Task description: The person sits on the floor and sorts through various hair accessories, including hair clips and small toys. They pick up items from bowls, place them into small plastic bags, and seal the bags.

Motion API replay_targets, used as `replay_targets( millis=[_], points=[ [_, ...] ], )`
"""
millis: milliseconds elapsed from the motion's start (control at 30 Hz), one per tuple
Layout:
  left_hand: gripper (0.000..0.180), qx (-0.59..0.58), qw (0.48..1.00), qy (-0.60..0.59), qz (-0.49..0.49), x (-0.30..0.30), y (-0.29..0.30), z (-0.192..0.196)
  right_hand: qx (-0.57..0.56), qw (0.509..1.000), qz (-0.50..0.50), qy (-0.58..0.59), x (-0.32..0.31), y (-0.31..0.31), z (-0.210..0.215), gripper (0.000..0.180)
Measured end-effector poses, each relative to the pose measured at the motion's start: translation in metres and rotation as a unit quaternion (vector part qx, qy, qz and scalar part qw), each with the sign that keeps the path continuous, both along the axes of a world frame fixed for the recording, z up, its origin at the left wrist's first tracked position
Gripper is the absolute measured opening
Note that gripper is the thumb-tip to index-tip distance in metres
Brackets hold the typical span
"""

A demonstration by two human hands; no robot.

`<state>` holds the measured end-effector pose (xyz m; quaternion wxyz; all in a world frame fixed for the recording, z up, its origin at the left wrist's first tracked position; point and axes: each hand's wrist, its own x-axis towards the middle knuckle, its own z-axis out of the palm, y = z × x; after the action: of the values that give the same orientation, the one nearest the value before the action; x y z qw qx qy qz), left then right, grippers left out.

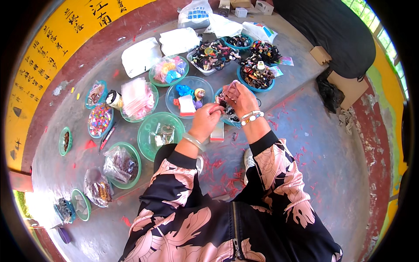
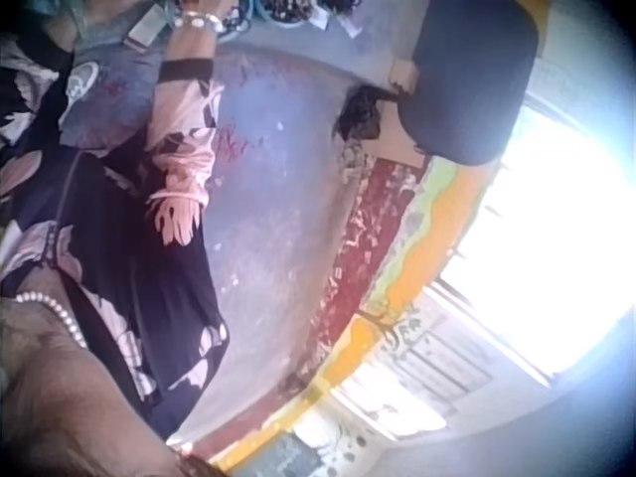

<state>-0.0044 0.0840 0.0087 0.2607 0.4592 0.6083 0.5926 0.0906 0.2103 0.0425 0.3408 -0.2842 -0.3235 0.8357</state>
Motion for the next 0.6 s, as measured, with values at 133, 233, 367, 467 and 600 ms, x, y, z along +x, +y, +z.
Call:
replay_targets(
  millis=[133, 233, 367, 467, 600],
  points=[
    [0.020, 0.018, 0.983, -0.176, -0.050, -0.001, -0.018, 0.027, -0.050, 0.997, 0.051, -0.009, 0.009, 0.006, -0.007, 0.017],
    [0.020, 0.022, 0.967, -0.239, -0.085, -0.005, -0.031, 0.037, -0.097, 0.992, 0.082, 0.000, 0.011, 0.000, -0.004, 0.017],
    [0.022, 0.066, 0.954, -0.272, -0.110, -0.004, -0.042, 0.049, -0.146, 0.984, 0.100, -0.011, 0.011, -0.008, -0.010, 0.014],
    [0.023, 0.106, 0.939, -0.306, -0.116, -0.002, -0.045, 0.050, -0.151, 0.976, 0.154, -0.023, 0.009, -0.010, -0.023, 0.013],
    [0.022, 0.172, 0.909, -0.360, -0.119, -0.006, -0.053, 0.049, -0.119, 0.965, 0.224, -0.073, 0.014, -0.037, 0.004, 0.015]
  ],
)
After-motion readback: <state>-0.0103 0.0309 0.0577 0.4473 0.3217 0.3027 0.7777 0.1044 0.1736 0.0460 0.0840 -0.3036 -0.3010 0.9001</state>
